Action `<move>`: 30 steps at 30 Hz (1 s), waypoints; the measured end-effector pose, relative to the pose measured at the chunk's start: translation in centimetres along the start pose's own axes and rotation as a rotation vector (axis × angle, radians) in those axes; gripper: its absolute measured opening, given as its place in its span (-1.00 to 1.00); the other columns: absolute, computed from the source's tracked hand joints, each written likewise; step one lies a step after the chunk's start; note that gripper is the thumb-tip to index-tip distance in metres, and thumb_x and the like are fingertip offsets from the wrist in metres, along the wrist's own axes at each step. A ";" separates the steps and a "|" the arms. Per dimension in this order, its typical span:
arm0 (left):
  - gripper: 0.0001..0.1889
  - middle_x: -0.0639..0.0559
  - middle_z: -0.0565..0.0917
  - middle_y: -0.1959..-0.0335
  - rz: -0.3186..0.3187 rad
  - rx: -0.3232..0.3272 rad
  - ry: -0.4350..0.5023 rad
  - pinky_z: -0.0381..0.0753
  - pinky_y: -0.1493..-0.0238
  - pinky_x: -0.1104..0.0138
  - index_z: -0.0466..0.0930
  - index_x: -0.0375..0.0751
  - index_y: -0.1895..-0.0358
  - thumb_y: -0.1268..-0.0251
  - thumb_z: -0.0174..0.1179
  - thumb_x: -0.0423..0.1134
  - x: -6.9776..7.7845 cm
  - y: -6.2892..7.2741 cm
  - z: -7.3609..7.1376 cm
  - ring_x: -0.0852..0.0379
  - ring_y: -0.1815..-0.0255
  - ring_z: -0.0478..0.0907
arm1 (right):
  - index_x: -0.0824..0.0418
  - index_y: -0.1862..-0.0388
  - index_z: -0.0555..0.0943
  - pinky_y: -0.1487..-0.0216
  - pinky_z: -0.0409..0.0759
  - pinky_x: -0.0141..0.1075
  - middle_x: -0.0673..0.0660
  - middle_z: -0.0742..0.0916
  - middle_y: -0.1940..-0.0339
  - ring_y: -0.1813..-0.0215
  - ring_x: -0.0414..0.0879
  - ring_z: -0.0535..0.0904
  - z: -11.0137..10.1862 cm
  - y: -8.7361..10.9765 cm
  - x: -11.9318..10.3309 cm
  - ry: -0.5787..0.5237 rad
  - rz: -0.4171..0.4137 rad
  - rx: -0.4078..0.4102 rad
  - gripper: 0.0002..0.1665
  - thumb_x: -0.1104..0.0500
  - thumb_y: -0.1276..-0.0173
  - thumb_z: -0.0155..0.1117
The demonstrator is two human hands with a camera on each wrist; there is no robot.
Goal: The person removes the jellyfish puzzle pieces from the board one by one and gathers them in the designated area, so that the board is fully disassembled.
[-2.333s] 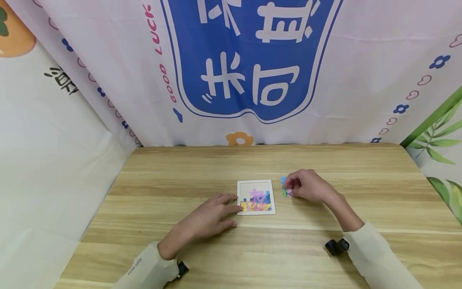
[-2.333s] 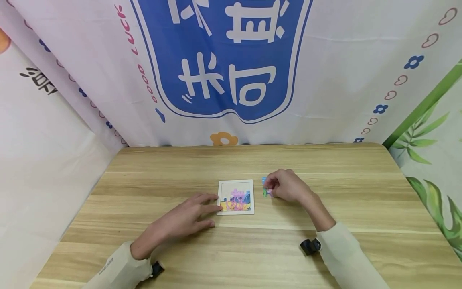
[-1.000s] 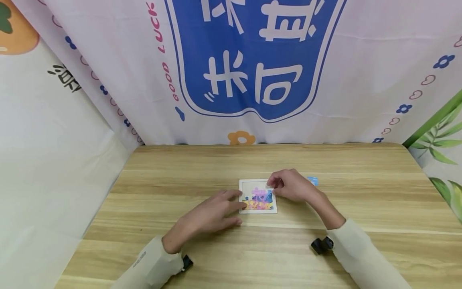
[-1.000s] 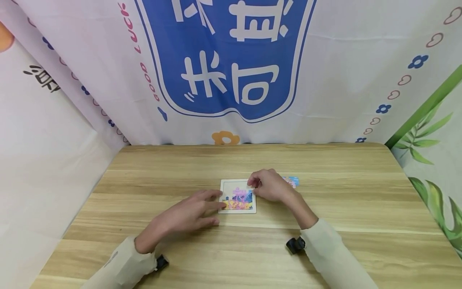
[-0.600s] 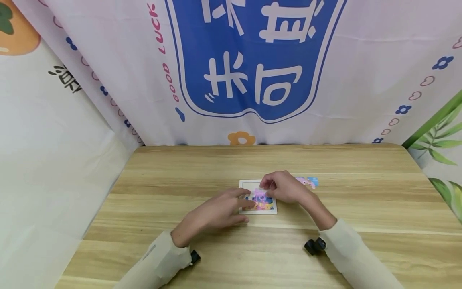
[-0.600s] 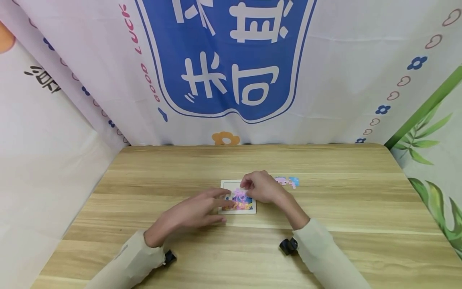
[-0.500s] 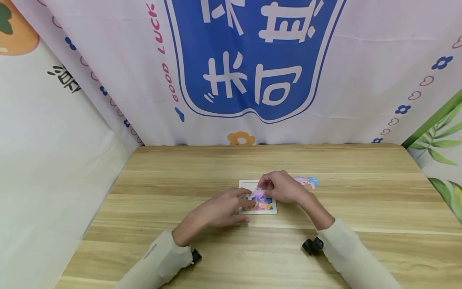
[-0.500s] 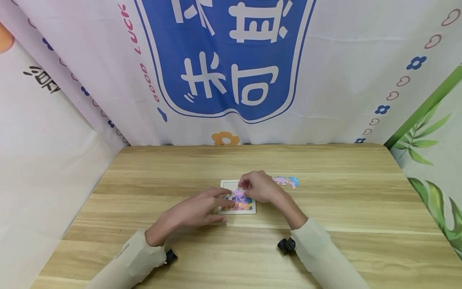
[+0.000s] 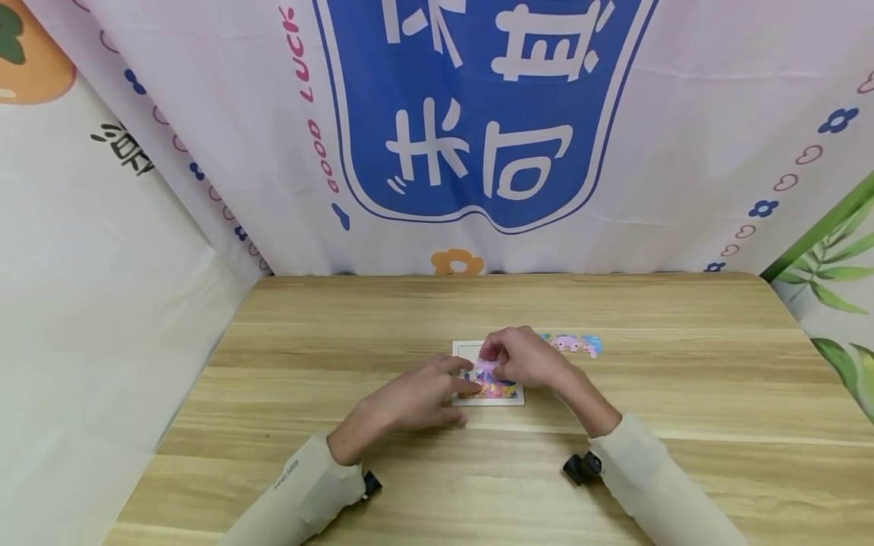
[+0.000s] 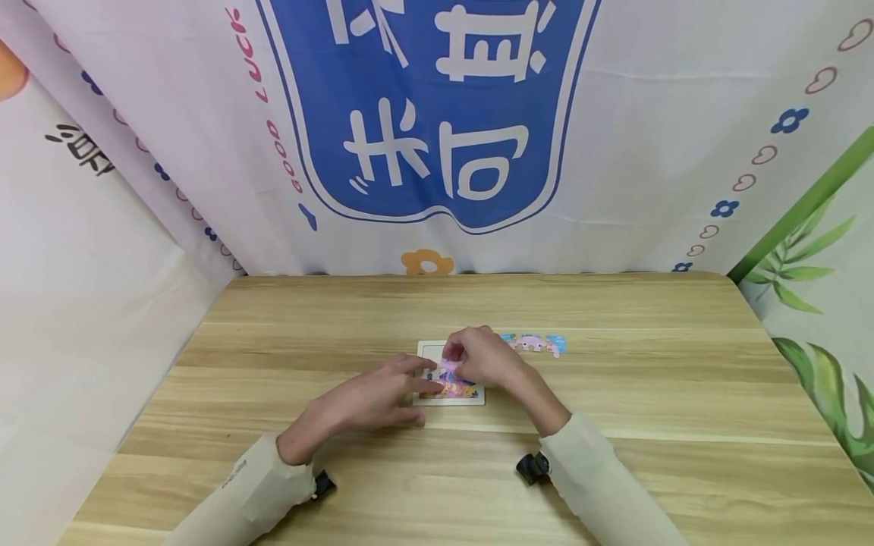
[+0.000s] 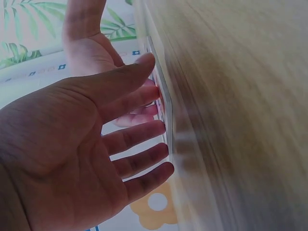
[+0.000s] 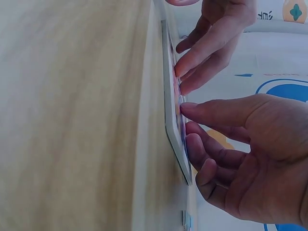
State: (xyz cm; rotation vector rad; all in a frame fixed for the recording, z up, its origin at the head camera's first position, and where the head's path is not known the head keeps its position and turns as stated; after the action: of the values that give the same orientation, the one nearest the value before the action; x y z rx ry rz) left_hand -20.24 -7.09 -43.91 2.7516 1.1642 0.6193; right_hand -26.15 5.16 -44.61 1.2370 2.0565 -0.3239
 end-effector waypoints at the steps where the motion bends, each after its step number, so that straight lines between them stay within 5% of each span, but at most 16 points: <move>1: -0.48 -0.12 0.43 -0.63 -0.002 -0.001 0.000 0.45 -0.59 -0.06 0.66 -0.01 -0.43 -0.48 0.41 -0.01 0.0 0.0 0.0 -0.19 -0.64 0.34 | 0.18 0.08 0.79 0.01 0.70 -0.24 0.04 0.81 0.16 0.17 -0.16 0.63 0.0 0.0 0.0 0.002 -0.002 0.001 -0.76 0.41 -0.32 0.51; 13: -0.48 -0.11 0.41 -0.64 0.005 0.003 0.008 0.42 -0.61 -0.06 0.64 -0.03 -0.44 -0.52 0.36 0.02 0.2 0.1 0.0 -0.21 -0.64 0.33 | 0.28 -0.06 0.71 0.07 0.67 -0.32 0.07 0.73 0.22 0.21 -0.18 0.61 0.2 -0.1 0.2 -0.032 0.004 -0.001 -0.64 0.45 -0.30 0.49; 30: -0.49 -0.12 0.39 -0.65 0.009 0.007 0.035 0.41 -0.62 -0.09 0.65 -0.03 -0.44 -0.52 0.37 0.01 0.0 0.0 0.1 -0.23 -0.67 0.29 | 0.21 0.03 0.71 0.02 0.70 -0.25 0.07 0.76 0.20 0.17 -0.15 0.65 -0.2 0.3 0.0 -0.040 0.010 0.015 -0.74 0.44 -0.36 0.44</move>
State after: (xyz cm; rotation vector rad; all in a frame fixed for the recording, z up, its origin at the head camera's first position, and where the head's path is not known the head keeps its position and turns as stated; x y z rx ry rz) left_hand -20.21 -7.12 -44.02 2.7639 1.1639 0.6681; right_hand -26.02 5.42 -44.44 1.2395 2.0169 -0.3577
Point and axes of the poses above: each hand's wrist, its own y-axis away from the middle knuckle, its own z-axis out of the palm, x = y × z, the point moved 9 cm from there along -y, towards the middle knuckle
